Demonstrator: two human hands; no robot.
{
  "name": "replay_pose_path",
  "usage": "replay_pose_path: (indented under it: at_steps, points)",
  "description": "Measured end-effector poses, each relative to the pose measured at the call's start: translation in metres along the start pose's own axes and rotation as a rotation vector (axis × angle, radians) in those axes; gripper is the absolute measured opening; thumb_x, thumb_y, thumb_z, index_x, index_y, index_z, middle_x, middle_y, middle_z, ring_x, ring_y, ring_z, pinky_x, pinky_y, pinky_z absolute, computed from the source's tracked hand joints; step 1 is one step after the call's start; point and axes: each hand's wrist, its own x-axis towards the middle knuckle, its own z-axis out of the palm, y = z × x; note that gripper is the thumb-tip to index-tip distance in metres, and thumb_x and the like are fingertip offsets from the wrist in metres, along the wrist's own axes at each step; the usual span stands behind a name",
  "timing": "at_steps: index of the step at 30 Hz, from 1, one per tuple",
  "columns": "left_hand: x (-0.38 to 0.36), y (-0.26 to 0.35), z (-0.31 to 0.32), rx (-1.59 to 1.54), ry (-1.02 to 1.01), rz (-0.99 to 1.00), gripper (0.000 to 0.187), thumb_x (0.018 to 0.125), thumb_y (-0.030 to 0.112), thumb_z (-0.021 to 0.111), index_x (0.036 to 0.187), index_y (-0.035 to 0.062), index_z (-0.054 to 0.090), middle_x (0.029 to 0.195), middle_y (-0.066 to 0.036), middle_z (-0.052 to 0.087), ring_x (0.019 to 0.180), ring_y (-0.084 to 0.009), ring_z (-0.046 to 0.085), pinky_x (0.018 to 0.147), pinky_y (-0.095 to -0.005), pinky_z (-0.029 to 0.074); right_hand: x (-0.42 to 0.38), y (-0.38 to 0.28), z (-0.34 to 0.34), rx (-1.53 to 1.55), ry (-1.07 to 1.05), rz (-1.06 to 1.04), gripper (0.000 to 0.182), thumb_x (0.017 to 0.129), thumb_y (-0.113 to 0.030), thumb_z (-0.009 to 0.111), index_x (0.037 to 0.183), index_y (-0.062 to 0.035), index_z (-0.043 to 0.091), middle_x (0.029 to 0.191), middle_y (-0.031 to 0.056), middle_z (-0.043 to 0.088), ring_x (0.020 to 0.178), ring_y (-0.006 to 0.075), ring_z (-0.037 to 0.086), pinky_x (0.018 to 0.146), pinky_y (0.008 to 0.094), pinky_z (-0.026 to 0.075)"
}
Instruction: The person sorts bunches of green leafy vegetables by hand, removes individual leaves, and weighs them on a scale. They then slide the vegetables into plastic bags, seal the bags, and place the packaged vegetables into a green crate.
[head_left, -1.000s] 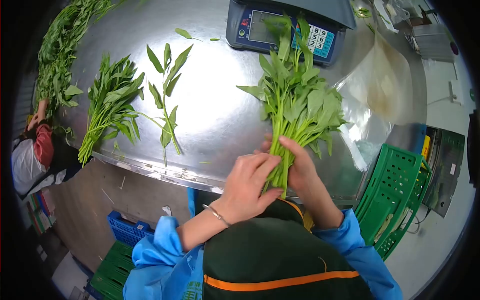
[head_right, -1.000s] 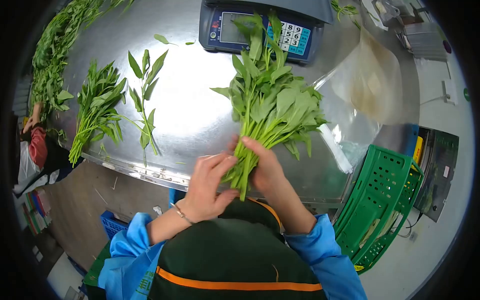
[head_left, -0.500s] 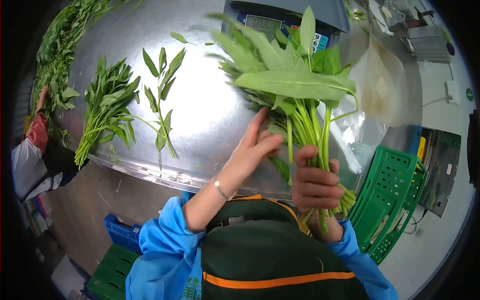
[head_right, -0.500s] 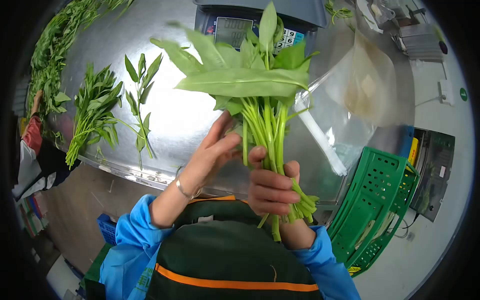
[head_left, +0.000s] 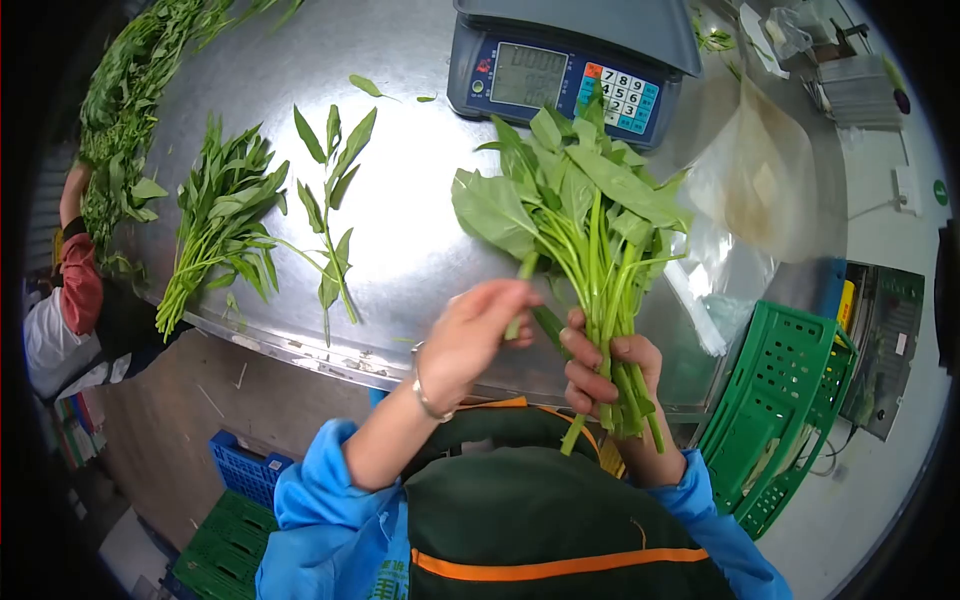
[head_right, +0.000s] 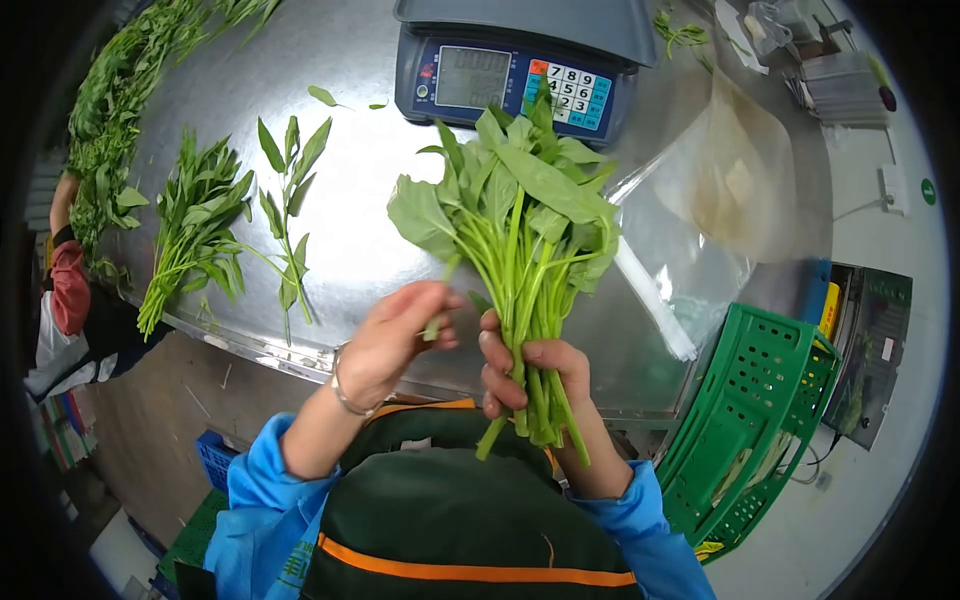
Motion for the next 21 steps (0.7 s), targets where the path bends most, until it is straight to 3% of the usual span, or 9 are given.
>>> replay_pose_path:
  at_steps: [5, 7, 8, 10, 11, 13, 15, 16, 21]
  points:
    - [-0.065, 0.021, -0.059, -0.350, 0.255, 0.043, 0.021, 0.087, 0.028, 0.052, 0.086, 0.0066, 0.054, 0.067, 0.001, 0.044, 0.066, -0.0133, 0.048, 0.061, -0.0290, 0.043, 0.003, -0.020, 0.002, -0.141, 0.208, -0.246, 0.043, 0.080, -0.017, 0.051, 0.118, -0.0007, 0.037, 0.080, 0.0039, 0.040, 0.057, 0.0106, 0.043, 0.063, 0.0299, 0.045]
    - [-0.083, 0.024, -0.085, -0.630, 0.377, 0.272, 0.020, 0.088, 0.024, 0.050, 0.084, 0.0042, 0.053, 0.064, 0.001, 0.041, 0.061, -0.0124, 0.042, 0.055, -0.0257, 0.039, 0.006, -0.028, 0.005, -0.027, 0.289, -0.360, 0.041, 0.078, -0.017, 0.053, 0.115, -0.0032, 0.043, 0.087, 0.0053, 0.048, 0.057, 0.0133, 0.043, 0.056, 0.0295, 0.043]
    - [-0.086, 0.035, -0.080, -0.713, 0.601, 0.483, 0.023, 0.089, 0.026, 0.048, 0.085, 0.0037, 0.052, 0.063, 0.002, 0.038, 0.056, -0.0095, 0.037, 0.051, -0.0232, 0.035, 0.004, -0.031, 0.010, -0.027, 0.289, -0.359, 0.041, 0.078, -0.017, 0.053, 0.115, -0.0032, 0.043, 0.087, 0.0053, 0.048, 0.057, 0.0133, 0.043, 0.056, 0.0295, 0.043]
    - [-0.106, 0.044, -0.079, -0.361, 0.448, 0.649, 0.025, 0.091, 0.028, 0.045, 0.086, 0.0039, 0.052, 0.061, 0.004, 0.037, 0.054, -0.0061, 0.035, 0.047, -0.0200, 0.031, 0.002, -0.035, 0.024, -0.418, 0.189, -0.389, 0.038, 0.078, -0.014, 0.053, 0.113, -0.0028, 0.044, 0.093, 0.0060, 0.050, 0.059, 0.0140, 0.047, 0.055, 0.0303, 0.044]
    - [-0.103, 0.046, -0.062, -0.196, 0.636, 0.556, 0.026, 0.091, 0.028, 0.044, 0.083, 0.0054, 0.054, 0.059, 0.003, 0.044, 0.047, -0.0063, 0.037, 0.044, -0.0194, 0.030, 0.003, -0.028, 0.032, -0.575, 0.251, -0.321, 0.036, 0.078, -0.012, 0.055, 0.111, -0.0020, 0.046, 0.093, 0.0069, 0.053, 0.062, 0.0156, 0.053, 0.054, 0.0313, 0.046]
    - [-0.084, 0.029, -0.036, 0.293, 0.497, 0.380, 0.021, 0.089, 0.024, 0.047, 0.087, 0.0052, 0.055, 0.054, 0.001, 0.044, 0.044, -0.0072, 0.042, 0.042, -0.0230, 0.034, 0.012, -0.011, 0.017, -0.597, 0.451, -0.204, 0.034, 0.078, -0.012, 0.057, 0.110, -0.0017, 0.048, 0.091, 0.0074, 0.055, 0.066, 0.0170, 0.056, 0.056, 0.0324, 0.047]
    - [-0.046, -0.013, -0.026, 0.385, 0.259, 0.052, 0.020, 0.089, 0.022, 0.046, 0.089, 0.0054, 0.056, 0.057, -0.003, 0.051, 0.047, -0.0116, 0.048, 0.048, -0.0270, 0.039, 0.025, 0.004, -0.009, -0.632, 0.636, -0.087, 0.033, 0.078, -0.012, 0.058, 0.108, -0.0013, 0.051, 0.089, 0.0080, 0.056, 0.069, 0.0184, 0.058, 0.057, 0.0335, 0.049]
    - [-0.028, -0.052, -0.025, 0.503, 0.251, 0.142, 0.021, 0.088, 0.022, 0.046, 0.087, 0.0036, 0.055, 0.063, -0.011, 0.057, 0.051, -0.0245, 0.055, 0.052, -0.0352, 0.043, 0.028, 0.011, -0.026, -0.600, 0.708, -0.032, 0.031, 0.078, -0.012, 0.059, 0.107, -0.0014, 0.053, 0.088, 0.0078, 0.058, 0.071, 0.0188, 0.059, 0.059, 0.0344, 0.050]
    - [-0.033, -0.063, -0.005, 0.845, 0.095, 0.138, 0.020, 0.088, 0.021, 0.046, 0.090, 0.0011, 0.052, 0.064, -0.019, 0.054, 0.055, -0.0293, 0.055, 0.056, -0.0373, 0.044, 0.031, 0.028, -0.036, -0.451, 0.763, 0.093, 0.028, 0.080, -0.014, 0.059, 0.103, 0.0005, 0.056, 0.087, 0.0074, 0.060, 0.080, 0.0186, 0.060, 0.068, 0.0349, 0.052]
